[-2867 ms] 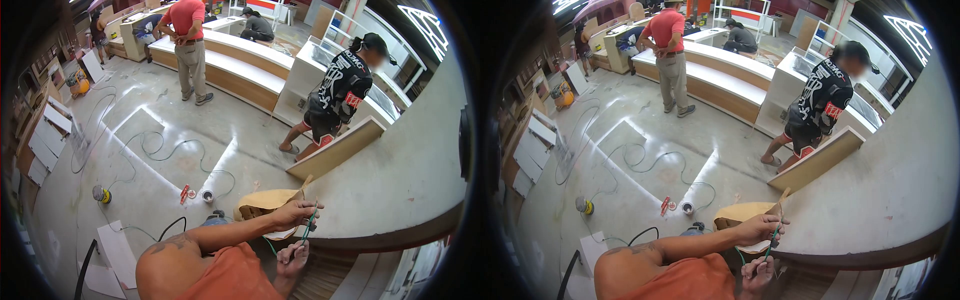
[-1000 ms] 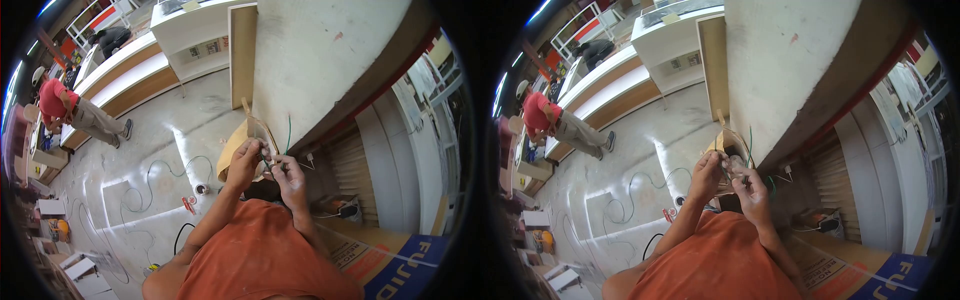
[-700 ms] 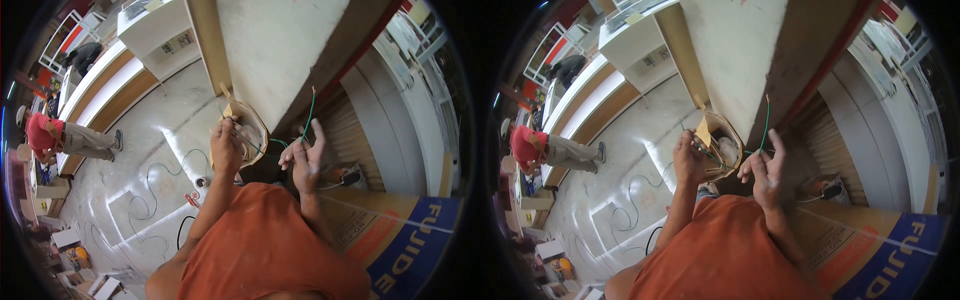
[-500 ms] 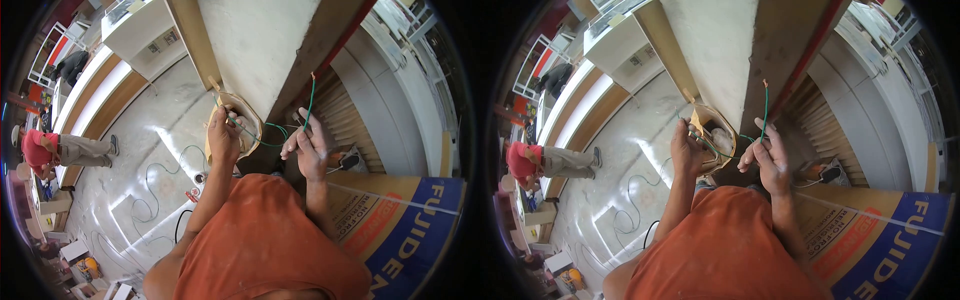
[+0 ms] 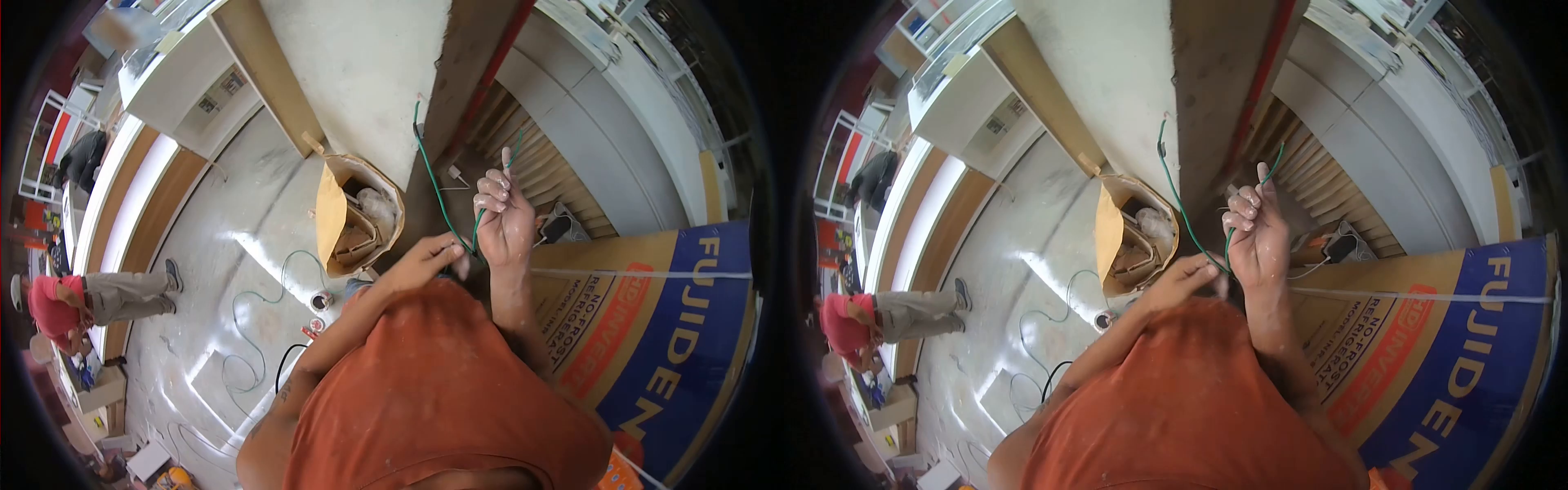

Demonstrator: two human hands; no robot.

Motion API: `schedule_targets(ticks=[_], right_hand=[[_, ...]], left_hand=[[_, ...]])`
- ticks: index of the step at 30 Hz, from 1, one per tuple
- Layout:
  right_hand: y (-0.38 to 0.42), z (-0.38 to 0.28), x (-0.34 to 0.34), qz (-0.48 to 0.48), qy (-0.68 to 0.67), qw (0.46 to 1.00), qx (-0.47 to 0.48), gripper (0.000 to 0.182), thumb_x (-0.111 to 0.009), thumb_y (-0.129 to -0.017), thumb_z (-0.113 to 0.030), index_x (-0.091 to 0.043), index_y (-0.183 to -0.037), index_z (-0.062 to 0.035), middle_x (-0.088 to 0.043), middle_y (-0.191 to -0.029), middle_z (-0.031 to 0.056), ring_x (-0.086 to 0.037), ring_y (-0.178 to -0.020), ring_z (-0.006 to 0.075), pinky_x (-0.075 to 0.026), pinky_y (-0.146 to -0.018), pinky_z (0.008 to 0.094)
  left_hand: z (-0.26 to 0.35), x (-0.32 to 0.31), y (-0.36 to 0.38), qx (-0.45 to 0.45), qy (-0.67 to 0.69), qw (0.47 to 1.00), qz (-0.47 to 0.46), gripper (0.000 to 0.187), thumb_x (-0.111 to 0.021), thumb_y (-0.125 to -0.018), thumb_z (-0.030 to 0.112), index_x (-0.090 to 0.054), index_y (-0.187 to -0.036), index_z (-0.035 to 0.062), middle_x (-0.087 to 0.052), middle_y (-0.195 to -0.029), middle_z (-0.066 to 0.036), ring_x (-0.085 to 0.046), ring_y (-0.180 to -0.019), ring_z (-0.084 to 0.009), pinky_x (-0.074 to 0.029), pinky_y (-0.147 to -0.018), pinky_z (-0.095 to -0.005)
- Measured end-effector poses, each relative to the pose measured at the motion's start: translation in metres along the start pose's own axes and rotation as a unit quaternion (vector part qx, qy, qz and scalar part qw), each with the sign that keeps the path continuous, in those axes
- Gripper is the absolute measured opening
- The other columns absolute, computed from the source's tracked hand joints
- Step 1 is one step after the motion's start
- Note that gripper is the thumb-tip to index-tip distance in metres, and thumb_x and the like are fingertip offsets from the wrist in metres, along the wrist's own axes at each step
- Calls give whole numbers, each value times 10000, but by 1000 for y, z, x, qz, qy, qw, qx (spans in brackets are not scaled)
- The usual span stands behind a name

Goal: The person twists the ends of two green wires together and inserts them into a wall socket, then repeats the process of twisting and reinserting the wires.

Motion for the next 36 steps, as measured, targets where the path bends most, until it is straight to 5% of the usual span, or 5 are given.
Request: schedule_targets(ticks=[7, 15, 25, 31, 36], right_hand=[[8, -35, 18, 38, 1, 999, 13, 338, -453, -1034, -99, -496, -1361, -24, -477, -842, 46, -479, -750, 132, -442, -562, 230], [36, -36, 32, 219, 413, 872, 149, 424, -539, -1015, -160, -471, -1410, -19, -558, -965, -6, -550, -862, 104, -489, -730, 276], [43, -22, 78, 238, 348, 897, 134, 352, -497, -1033, -178, -515, -1363, -58, -587, -1022, 41, -620, -919, 179, -560, -779, 351], [43, -22, 110, 205, 199, 956, 68, 238, -564, -985, -104, -575, -1223, -111, -613, -901, 48, -629, -807, 177, -559, -793, 382], [47, -16, 108, 221, 192, 952, 95, 198, -572, -984, -109, -589, -1181, -118, -617, -832, 38, -638, -768, 165, -570, -716, 327]], left_hand=[[-9, -13, -13, -157, -231, 960, -28, 224, -545, -1017, 226, -596, -1070, 15, -645, -990, -91, -605, -890, -145, -473, -809, -299], [-51, -18, -18, 18, -45, 996, -75, 241, -480, -1045, 234, -575, -1054, 13, -682, -974, -114, -659, -896, -164, -539, -803, -318], [-74, -11, -10, 165, 45, 981, -91, 279, -479, -1046, 270, -603, -1083, 23, -658, -918, -52, -645, -849, -141, -544, -789, -297], [-39, -3, -8, -142, -363, 919, -57, 168, -542, -983, 174, -509, -957, 12, -568, -850, -213, -573, -797, -442, -466, -701, -473], [-33, 4, -7, -94, -430, 894, -79, 157, -549, -971, 178, -509, -990, 27, -579, -914, -216, -584, -851, -452, -477, -720, -529]])
Point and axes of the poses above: each hand's wrist, its own y-axis away from the middle knuckle, its own x-axis out of the back of the hand, z = x × y, the point moved 5 cm from there along -y, towards the middle knuckle
